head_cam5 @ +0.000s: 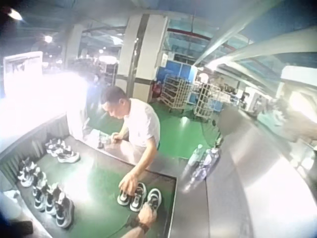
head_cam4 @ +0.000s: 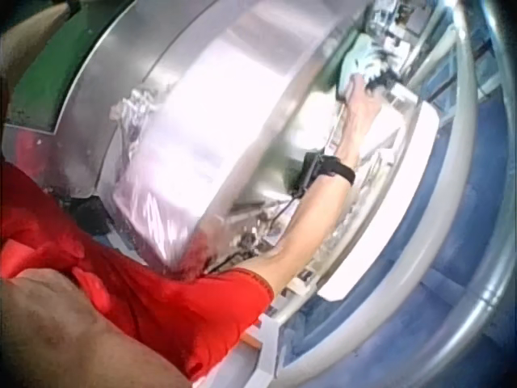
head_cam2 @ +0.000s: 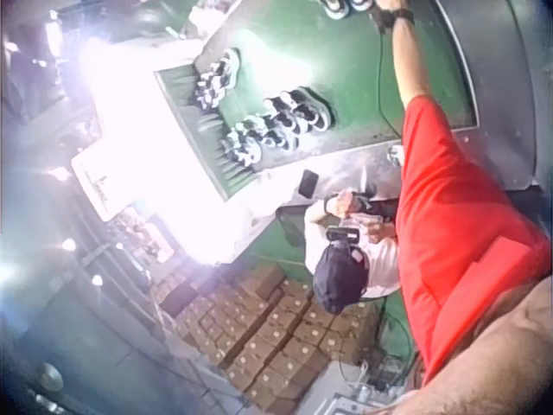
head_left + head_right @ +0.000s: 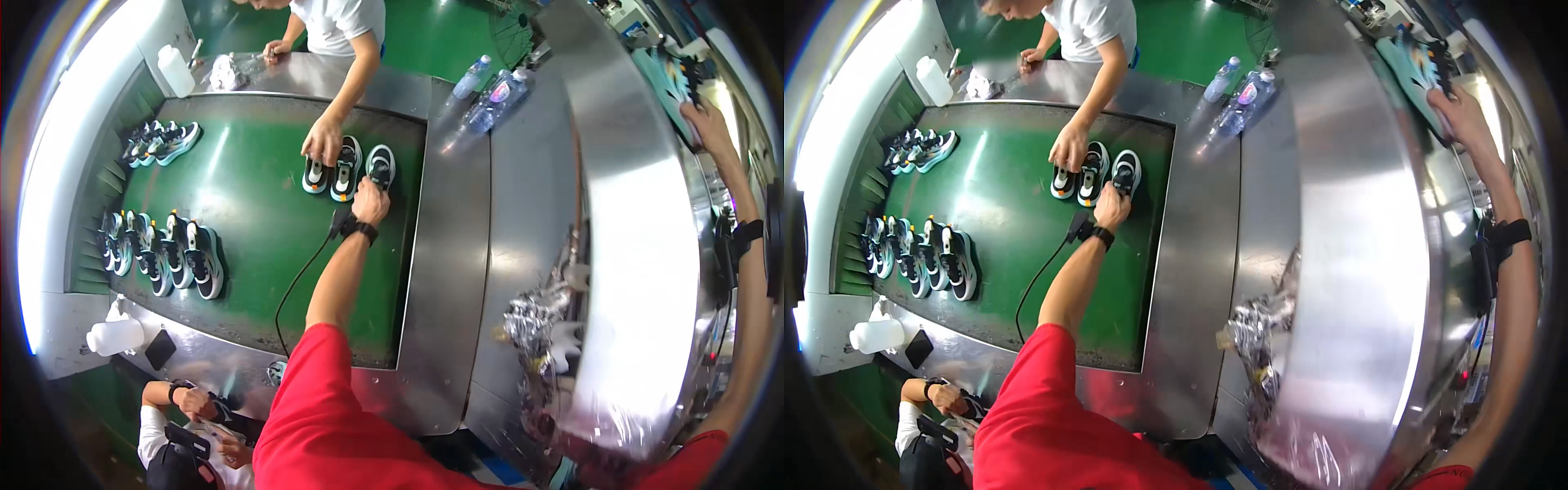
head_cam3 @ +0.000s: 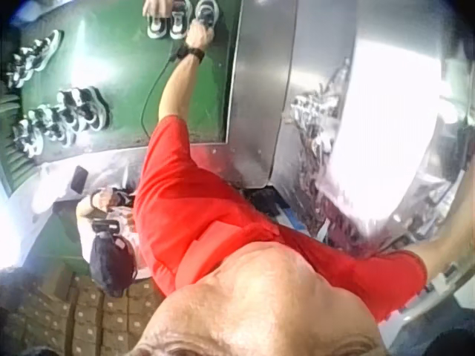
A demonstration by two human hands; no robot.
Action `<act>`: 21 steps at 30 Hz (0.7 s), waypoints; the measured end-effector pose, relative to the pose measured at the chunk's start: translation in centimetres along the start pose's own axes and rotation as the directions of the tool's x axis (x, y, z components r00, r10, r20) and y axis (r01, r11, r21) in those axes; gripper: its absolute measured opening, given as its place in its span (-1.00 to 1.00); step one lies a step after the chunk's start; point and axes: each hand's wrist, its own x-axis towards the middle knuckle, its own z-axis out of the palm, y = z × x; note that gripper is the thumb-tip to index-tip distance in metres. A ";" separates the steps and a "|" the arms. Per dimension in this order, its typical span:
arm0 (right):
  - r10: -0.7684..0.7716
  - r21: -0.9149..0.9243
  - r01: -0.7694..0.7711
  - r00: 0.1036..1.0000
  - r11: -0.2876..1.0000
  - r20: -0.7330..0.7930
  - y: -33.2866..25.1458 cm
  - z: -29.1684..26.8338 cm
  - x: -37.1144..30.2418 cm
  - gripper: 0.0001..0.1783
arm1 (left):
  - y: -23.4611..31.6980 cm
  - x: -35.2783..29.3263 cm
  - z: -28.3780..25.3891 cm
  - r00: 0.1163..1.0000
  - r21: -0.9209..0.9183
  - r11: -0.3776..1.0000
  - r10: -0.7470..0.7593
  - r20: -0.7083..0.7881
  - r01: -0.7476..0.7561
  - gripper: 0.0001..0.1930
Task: Operating a sole-pressing machine to attach soles to shoes in a factory assembly line.
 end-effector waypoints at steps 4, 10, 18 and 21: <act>0.072 0.020 -0.071 0.992 0.997 -0.102 -0.7 -0.9 -0.3 -0.38 | 1.8 2.4 5.0 0.997 0.138 0.989 0.061 -0.049 -0.054 -0.45; -0.041 0.083 0.055 0.986 0.995 -0.159 -4.6 1.7 -3.2 -0.47 | -1.4 -3.1 0.7 0.912 -0.099 0.915 0.371 -0.177 -0.392 -0.23; -0.108 0.002 0.114 0.945 0.994 -0.309 -4.9 -10.0 -22.7 -0.20 | 5.5 -34.6 -7.2 0.522 -0.416 0.859 0.217 0.825 0.300 -0.55; -0.106 0.340 0.199 0.956 0.919 -0.273 -6.9 -12.7 -35.4 -0.30 | 11.0 -43.9 -12.4 0.086 -0.402 0.652 0.459 0.884 0.643 -0.53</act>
